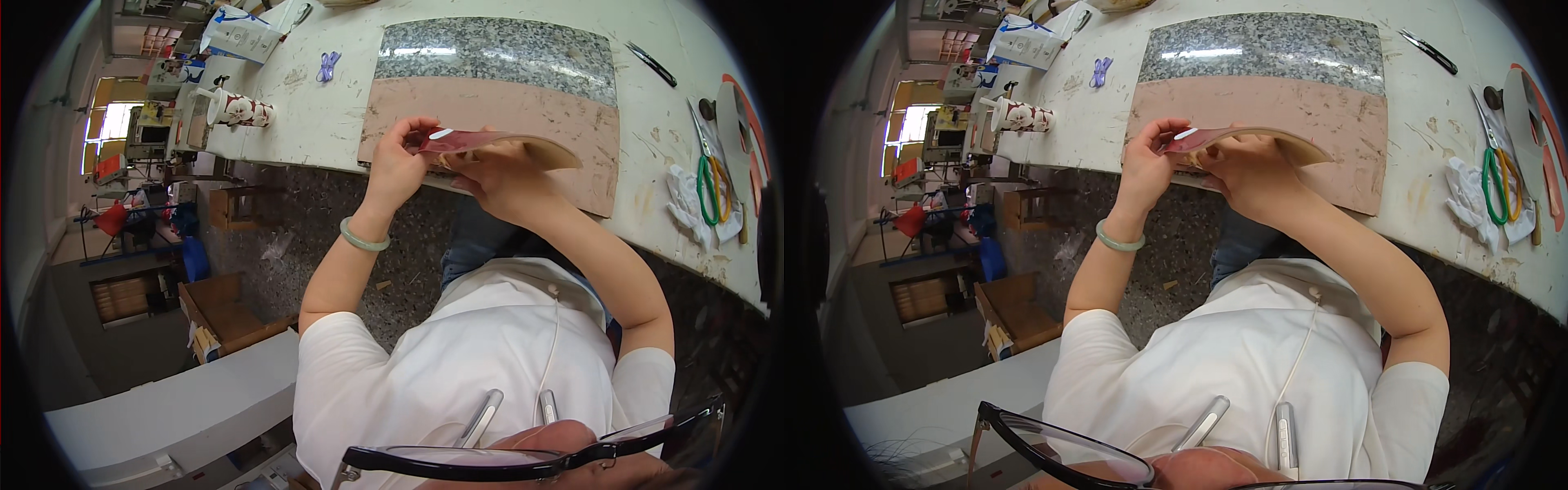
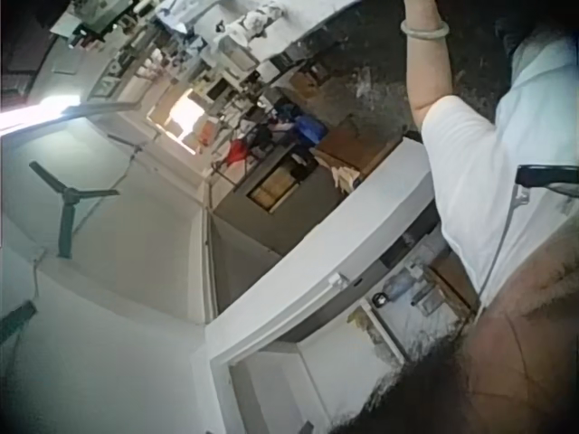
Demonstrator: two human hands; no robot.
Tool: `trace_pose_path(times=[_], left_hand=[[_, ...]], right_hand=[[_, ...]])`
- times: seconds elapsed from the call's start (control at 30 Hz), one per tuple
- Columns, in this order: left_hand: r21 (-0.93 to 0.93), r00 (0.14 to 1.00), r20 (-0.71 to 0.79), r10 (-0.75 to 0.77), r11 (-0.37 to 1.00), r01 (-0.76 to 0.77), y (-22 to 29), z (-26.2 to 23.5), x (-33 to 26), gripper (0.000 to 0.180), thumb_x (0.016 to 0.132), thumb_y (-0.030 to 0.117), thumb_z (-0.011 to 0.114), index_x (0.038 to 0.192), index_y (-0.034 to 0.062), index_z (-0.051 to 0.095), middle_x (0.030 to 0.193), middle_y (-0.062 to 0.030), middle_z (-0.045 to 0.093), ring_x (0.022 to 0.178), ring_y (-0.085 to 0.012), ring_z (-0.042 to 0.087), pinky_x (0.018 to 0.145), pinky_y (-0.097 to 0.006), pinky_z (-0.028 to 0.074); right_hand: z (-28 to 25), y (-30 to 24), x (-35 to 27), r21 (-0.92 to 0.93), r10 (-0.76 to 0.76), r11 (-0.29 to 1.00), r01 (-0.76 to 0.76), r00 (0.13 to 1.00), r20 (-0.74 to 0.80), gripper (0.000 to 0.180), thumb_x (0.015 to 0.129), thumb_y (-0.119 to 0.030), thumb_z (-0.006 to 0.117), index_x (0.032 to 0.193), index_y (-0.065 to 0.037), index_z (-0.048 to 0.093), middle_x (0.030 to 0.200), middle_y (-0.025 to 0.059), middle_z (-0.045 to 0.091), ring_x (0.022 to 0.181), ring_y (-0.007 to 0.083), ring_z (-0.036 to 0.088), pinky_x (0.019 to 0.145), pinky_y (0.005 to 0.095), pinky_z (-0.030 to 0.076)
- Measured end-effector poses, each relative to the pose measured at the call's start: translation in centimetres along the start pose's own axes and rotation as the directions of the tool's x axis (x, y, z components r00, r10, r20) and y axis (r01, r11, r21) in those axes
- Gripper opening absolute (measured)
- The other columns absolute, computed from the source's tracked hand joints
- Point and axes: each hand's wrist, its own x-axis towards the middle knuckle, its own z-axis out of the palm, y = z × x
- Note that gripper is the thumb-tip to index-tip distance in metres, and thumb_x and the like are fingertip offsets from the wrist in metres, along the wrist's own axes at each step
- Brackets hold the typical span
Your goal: The person takes shoe parts from a stack and fits the inner lining into the shoe uppers by hand, pressing and smoothing the edges together.
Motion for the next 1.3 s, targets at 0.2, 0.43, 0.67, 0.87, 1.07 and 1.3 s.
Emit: trace_pose_path(times=[0.2, 0.43, 0.67, 0.87, 1.07, 1.3], left_hand=[[-0.132, 0.997, 0.007, -0.08, 0.988, 0.08, 0.9, 0.1, -0.5, 0.028, 0.088, 0.002, 0.064, 0.115, -0.001, 0.058, 0.105, -0.0099, 0.064, 0.092, -0.013, 0.062, 0.079, -0.025, 0.053], [-0.246, 0.992, 0.109, -0.058, 0.966, 0.084, 0.3, -1.1, -0.8, 0.036, 0.09, 0.003, 0.061, 0.124, -0.0039, 0.054, 0.108, -0.0103, 0.063, 0.099, -0.0146, 0.061, 0.085, -0.027, 0.053], [-0.179, 0.972, 0.232, -0.042, 0.98, 0.085, 0.2, -2.5, -0.8, 0.042, 0.088, 0.001, 0.063, 0.128, -0.0043, 0.052, 0.115, -0.0112, 0.061, 0.104, -0.0158, 0.06, 0.089, -0.029, 0.053], [-0.181, 0.964, 0.267, -0.02, 0.981, 0.071, 0.4, -2.8, -1.2, 0.046, 0.086, -0.002, 0.065, 0.129, -0.0048, 0.051, 0.116, -0.0124, 0.059, 0.105, -0.0168, 0.06, 0.09, -0.029, 0.053], [-0.113, 0.993, 0.115, -0.019, 0.993, 0.033, 0.0, -0.7, -1.6, 0.041, 0.085, -0.004, 0.064, 0.124, -0.0048, 0.053, 0.113, -0.0125, 0.06, 0.102, -0.0167, 0.062, 0.087, -0.028, 0.053], [0.021, 0.999, -0.004, 0.034, 0.999, -0.034, 0.0, -0.6, -1.3, 0.038, 0.084, -0.008, 0.063, 0.121, -0.0043, 0.054, 0.113, -0.0099, 0.06, 0.103, -0.0168, 0.06, 0.088, -0.027, 0.05]], right_hand=[[0.9, -0.1, 1.9, 0.264, 0.02, 0.964, 0.02, 0.989, -0.149, 0.027, 0.084, -0.02, 0.066, 0.111, -0.021, 0.066, 0.101, 0.0048, 0.068, 0.089, 0.0258, 0.065, 0.079, 0.0409, 0.051], [0.6, 0.3, 2.6, 0.273, 0.103, 0.952, -0.136, 0.986, 0.131, 0.028, 0.088, -0.012, 0.061, 0.116, -0.012, 0.065, 0.111, 0.0064, 0.067, 0.101, 0.0265, 0.064, 0.085, 0.0375, 0.051], [1.1, -0.7, 3.2, 0.243, 0.14, 0.959, -0.143, 0.99, 0.032, 0.019, 0.088, -0.011, 0.058, 0.104, -0.004, 0.063, 0.102, 0.0144, 0.065, 0.095, 0.0314, 0.063, 0.078, 0.041, 0.051], [2.0, -1.0, 2.5, 0.245, 0.231, 0.949, -0.197, 0.966, -0.119, 0.016, 0.082, -0.01, 0.061, 0.095, -0.012, 0.069, 0.087, 0.0089, 0.068, 0.082, 0.0323, 0.065, 0.073, 0.0411, 0.051], [1.8, 0.6, 0.7, 0.215, -0.031, 0.975, 0.062, 0.989, -0.143, 0.027, 0.078, -0.011, 0.069, 0.105, -0.016, 0.069, 0.104, 0.0071, 0.065, 0.097, 0.0284, 0.06, 0.082, 0.0394, 0.049], [1.3, -0.2, 0.9, 0.287, 0.121, 0.954, -0.089, 0.988, -0.093, 0.023, 0.076, -0.018, 0.073, 0.098, -0.012, 0.069, 0.094, 0.0063, 0.061, 0.093, 0.0293, 0.058, 0.081, 0.0419, 0.046]])
